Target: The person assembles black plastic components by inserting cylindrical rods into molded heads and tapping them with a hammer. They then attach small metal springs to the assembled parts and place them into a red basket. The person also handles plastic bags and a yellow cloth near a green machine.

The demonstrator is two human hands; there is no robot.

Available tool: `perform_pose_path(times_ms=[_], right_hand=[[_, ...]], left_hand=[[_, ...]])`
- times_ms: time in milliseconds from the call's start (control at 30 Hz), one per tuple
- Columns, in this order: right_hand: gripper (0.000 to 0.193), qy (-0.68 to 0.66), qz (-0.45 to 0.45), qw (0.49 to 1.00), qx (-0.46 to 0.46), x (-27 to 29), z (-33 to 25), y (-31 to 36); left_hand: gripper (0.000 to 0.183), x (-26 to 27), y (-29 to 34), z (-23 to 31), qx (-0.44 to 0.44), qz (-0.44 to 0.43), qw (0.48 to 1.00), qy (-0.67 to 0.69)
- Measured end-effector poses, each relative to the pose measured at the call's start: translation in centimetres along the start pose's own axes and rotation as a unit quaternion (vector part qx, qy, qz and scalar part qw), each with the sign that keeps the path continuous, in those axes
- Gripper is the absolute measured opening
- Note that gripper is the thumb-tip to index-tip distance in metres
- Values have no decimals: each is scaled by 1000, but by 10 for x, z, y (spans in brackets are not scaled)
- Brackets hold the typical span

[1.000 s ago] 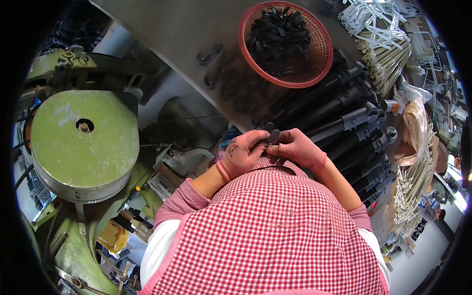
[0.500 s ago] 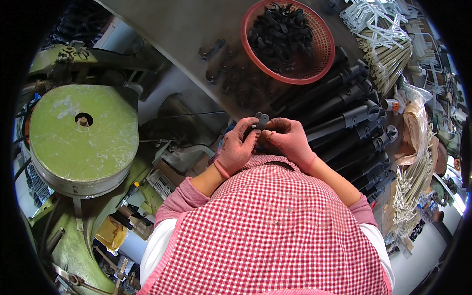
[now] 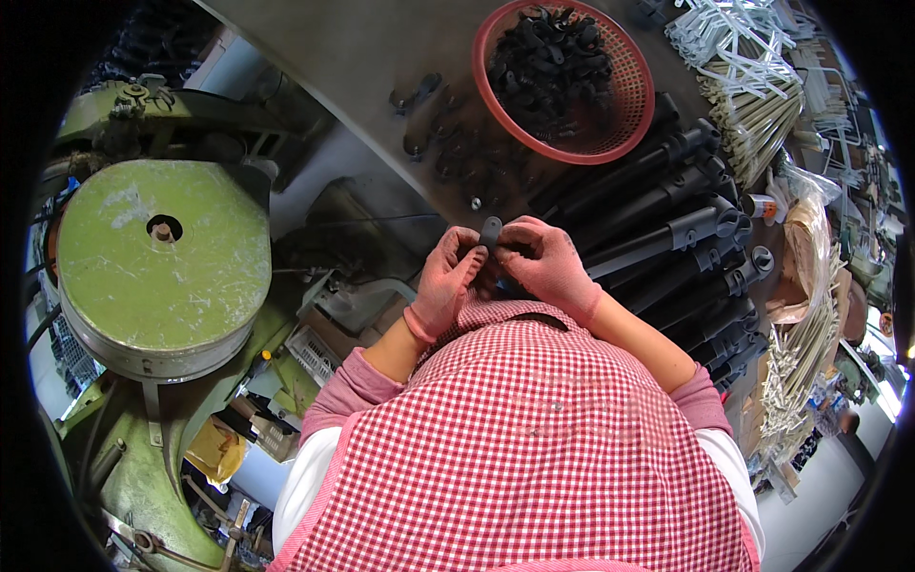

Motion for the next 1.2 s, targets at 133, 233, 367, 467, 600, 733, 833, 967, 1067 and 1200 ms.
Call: perform_pose_path(times_ms=[133, 233, 367, 467, 600, 733, 833, 967, 1067, 1200], right_hand=[[24, 81, 14, 996, 20, 0, 3, -11], [22, 141, 68, 988, 8, 9, 13, -27], [19, 167, 100, 981, 22, 22, 24, -41], [17, 210, 92, 971, 66, 22, 23, -59], [16, 248, 69, 961, 98, 7, 19, -81], [14, 285, 33, 951, 113, -10, 17, -97], [15, 376, -27, 914, 147, -29, 18, -110], [18, 533, -66, 829, 157, -60, 29, -128], [18, 602, -98, 785, 110, -81, 41, -139], [20, 582, -68, 804, 106, -77, 24, -133]], left_hand=[[8, 31, -32, -14, -69, 5, 997, -45], [14, 63, -65, -40, -70, 0, 997, 34], [15, 104, -89, -56, -78, 16, 997, 14], [13, 111, -92, -60, -31, -36, 998, -47], [18, 109, -88, -48, 3, -66, 990, -129], [24, 100, -85, -41, 23, -94, 975, -202], [28, 99, -82, -46, 50, -112, 960, -252], [30, 112, -77, -48, 46, -108, 971, -207], [26, 140, -65, -54, 61, -20, 997, -38], [24, 143, -45, -54, 35, -16, 998, 49]])
Point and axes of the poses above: each hand's wrist, its own y-axis away from the middle knuckle, its own x-axis out of the back of the hand, z = x × y, the point moved 9 cm from there along -y, towards the middle knuckle, and after that the axes turned 1 degree about -y, right-handed, at the moved point
